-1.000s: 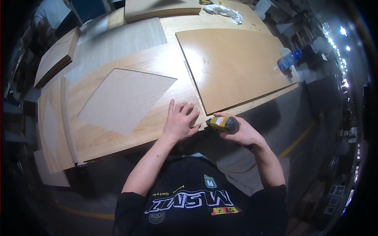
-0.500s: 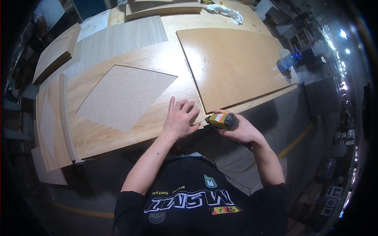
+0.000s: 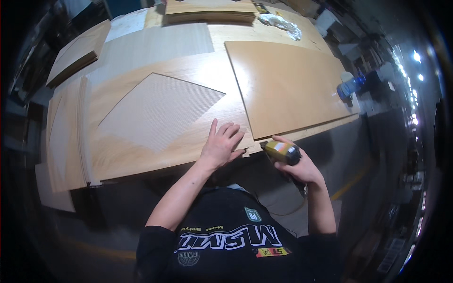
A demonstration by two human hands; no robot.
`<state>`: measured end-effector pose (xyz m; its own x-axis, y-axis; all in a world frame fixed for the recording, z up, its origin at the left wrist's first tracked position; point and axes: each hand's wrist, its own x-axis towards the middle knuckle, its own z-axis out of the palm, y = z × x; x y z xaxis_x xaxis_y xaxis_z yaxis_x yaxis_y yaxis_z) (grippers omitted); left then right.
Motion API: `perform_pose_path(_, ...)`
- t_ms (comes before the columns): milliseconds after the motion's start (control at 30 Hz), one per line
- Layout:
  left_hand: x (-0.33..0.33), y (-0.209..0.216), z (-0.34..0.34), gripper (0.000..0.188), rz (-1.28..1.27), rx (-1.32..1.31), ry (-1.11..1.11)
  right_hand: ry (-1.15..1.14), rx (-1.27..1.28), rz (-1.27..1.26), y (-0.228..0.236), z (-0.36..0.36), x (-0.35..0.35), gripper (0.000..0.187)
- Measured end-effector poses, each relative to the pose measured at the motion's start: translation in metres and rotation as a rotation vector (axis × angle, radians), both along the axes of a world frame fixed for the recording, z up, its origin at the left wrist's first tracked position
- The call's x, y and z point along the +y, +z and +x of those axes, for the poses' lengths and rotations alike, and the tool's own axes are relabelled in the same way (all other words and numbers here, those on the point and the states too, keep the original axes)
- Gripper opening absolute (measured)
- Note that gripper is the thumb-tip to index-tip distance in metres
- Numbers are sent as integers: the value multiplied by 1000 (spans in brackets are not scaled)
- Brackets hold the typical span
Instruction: The person aligns wooden cutout boards and textured inserts on a workbench, fastens them together using a pneumatic nail gun, and stacks the assembled panels.
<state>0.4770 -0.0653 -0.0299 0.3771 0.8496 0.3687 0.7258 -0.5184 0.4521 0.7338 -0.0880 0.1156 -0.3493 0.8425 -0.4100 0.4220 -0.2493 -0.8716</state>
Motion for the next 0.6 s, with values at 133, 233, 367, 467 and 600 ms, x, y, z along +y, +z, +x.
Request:
perform_pose_path(133, -53, 3, -76, 57, 17, 33, 169, 5, 68, -118, 8, -14, -15, 77)
perform_pose_path(233, -102, 8, -155, 68, -35, 86, 453, 52, 143, -158, 10, -33, -22, 80)
perform_pose_path(367, -165, 2, -245, 81, 6, 105, 861, 126, 209, -158, 2, -70, -21, 86)
perform_pose_path(467, -195, -4, -289, 86, -59, 18, 1048, 245, 163, -153, -14, -105, -18, 86)
perform_pose_path(600, -203, 53, -221, 78, -69, -161, 1083, 408, 129, -116, 53, -97, 3, 84)
